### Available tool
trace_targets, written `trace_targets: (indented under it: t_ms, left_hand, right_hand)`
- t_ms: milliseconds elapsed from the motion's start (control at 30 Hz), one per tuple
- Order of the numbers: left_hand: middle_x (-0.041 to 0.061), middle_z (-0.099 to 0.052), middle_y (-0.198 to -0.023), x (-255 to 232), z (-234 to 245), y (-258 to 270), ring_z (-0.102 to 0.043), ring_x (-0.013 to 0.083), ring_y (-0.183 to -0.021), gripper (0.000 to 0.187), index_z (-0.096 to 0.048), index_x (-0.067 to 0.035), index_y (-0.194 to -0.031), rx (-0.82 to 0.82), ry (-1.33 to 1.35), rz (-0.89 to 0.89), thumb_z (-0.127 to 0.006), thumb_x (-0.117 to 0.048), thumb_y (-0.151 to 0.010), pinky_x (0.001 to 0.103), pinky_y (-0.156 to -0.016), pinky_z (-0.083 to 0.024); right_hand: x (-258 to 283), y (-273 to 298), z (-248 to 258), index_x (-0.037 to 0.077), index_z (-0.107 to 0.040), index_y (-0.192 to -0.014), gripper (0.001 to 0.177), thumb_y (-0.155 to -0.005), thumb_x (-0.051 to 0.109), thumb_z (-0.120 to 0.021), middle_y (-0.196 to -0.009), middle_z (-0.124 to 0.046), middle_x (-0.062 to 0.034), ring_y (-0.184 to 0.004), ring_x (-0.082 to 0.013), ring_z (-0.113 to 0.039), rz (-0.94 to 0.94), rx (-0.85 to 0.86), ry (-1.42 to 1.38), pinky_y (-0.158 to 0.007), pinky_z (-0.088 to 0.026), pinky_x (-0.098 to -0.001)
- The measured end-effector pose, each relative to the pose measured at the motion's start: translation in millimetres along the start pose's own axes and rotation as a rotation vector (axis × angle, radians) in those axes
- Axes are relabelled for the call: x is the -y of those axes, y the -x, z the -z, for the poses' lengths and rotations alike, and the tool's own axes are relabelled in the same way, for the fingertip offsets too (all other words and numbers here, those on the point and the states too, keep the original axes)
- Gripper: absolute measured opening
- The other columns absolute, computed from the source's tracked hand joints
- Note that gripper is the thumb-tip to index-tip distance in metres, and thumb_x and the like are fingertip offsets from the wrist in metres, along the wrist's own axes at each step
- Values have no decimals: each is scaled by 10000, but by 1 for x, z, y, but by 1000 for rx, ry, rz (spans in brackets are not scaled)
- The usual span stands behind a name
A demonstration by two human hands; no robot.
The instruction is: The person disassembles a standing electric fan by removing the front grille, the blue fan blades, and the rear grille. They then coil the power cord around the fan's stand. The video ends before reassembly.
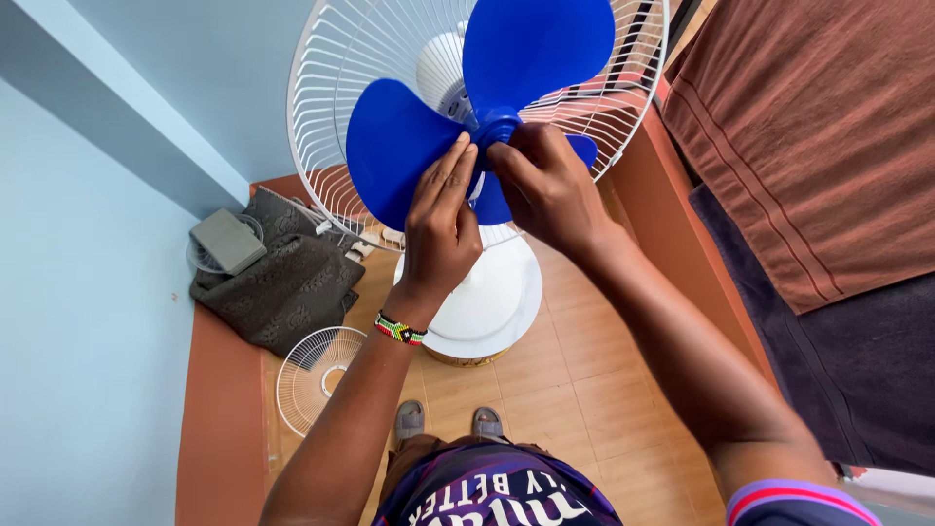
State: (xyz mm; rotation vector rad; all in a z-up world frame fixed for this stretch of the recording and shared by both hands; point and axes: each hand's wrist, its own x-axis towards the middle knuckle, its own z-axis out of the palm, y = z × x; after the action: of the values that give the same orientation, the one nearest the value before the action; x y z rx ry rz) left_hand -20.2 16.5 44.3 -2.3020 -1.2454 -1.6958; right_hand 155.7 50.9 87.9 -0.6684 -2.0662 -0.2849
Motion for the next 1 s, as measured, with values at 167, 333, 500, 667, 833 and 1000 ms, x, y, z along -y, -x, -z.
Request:
trace_targets:
  t_ms: [167, 333, 500, 667, 833, 1000]
  left_hand:
    - [203, -558, -1507, -3, -5, 1, -567, 368, -1397, 575, -557, 67, -1432, -15, 14, 10, -522, 173, -869, 446, -1169, -482]
    - [203, -565, -1496, -3, -5, 3, -580, 370, -1379, 538, -568, 66, -1422, -22, 24, 26, -532, 162, -893, 432, -1149, -498]
    - [205, -563, -1501, -4, -1, -3, -588, 368, -1372, 529, -567, 67, -1421, -18, 36, 30, -526, 167, -903, 430, -1147, -502]
    - [198, -568, -1499, -4, 1, 6, -586, 371, -1383, 520, -570, 67, -1419, -17, 34, 21, -536, 164, -909, 448, -1167, -491]
    - [206, -567, -1494, -1, -2, 4, -584, 377, -1377, 504, -575, 67, -1414, -33, 13, 21, -525, 155, -920, 447, -1149, -495]
    - [216, -563, -1496, -1, -6, 8, -601, 376, -1349, 501, -579, 66, -1415, -18, 38, 37, -521, 148, -924, 433, -1109, -518]
  right_hand:
    - [23, 16, -44, 19, -581, -1110, 226, -1014, 110, -764, -887, -646, -63, -728, -104, -625, -770, -395, -616, -574, -586, -270]
    - [28, 15, -57, 24, -502, -1102, 249, -1058, 186, -686, -876, -608, -57, -625, -100, -604, -995, -484, -945, -529, -541, -257]
    - [24, 8, -16, 24, -531, -1198, 307, -975, 65, -738, -1046, -576, -134, -823, -242, -628, -347, -251, 6, -678, -534, -350]
    - [13, 2, -6, 93, -622, -1201, 432, -835, -103, -741, -1162, -590, -136, -996, -328, -611, -8, -18, 107, -818, -573, -403]
    - [21, 14, -29, 8, -580, -1187, 325, -925, -17, -771, -1083, -585, -145, -886, -217, -672, -374, -212, -164, -734, -600, -311]
    - [40, 28, -62, 17, -506, -1148, 297, -987, 108, -739, -923, -679, -82, -754, -89, -688, -848, -409, -637, -610, -577, -229]
